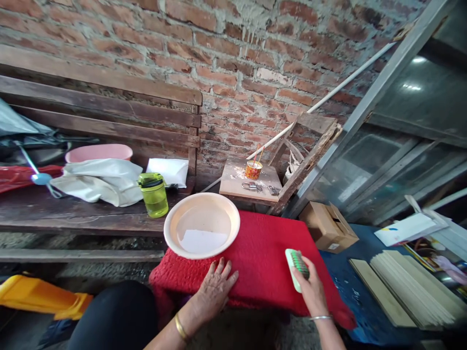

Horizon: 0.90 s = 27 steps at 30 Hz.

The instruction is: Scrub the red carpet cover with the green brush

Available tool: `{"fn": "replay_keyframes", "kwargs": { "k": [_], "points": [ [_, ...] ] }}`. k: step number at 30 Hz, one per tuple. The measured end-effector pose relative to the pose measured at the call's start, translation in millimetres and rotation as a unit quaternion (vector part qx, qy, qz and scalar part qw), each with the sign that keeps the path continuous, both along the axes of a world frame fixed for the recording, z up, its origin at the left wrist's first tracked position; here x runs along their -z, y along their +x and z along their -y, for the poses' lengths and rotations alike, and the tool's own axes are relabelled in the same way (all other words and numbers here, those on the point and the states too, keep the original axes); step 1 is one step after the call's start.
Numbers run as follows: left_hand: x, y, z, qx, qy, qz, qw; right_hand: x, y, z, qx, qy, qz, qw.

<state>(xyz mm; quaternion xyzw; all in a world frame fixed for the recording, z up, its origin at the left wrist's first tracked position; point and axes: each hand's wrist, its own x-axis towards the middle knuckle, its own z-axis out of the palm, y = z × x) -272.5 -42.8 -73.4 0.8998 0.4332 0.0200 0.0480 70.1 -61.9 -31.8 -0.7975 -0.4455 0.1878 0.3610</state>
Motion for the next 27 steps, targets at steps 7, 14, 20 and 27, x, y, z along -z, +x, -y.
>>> {"fn": "replay_keyframes", "kwargs": {
  "k": [7,14,20,27],
  "points": [
    [2.8,11,-3,-0.018,-0.013,-0.015,1.000,36,-71,2,-0.124,0.113,0.069,0.983],
    [16.1,8,-7,-0.004,0.022,0.003,1.000,51,-72,3,-0.129,0.158,0.161,0.966],
    [21.5,9,-8,-0.009,0.031,-0.021,0.999,56,-73,-1,-0.117,0.164,0.190,0.961],
    [13.8,10,-8,-0.010,-0.001,-0.020,1.000,58,-70,-3,-0.123,0.184,0.229,0.948]
  ]
}}
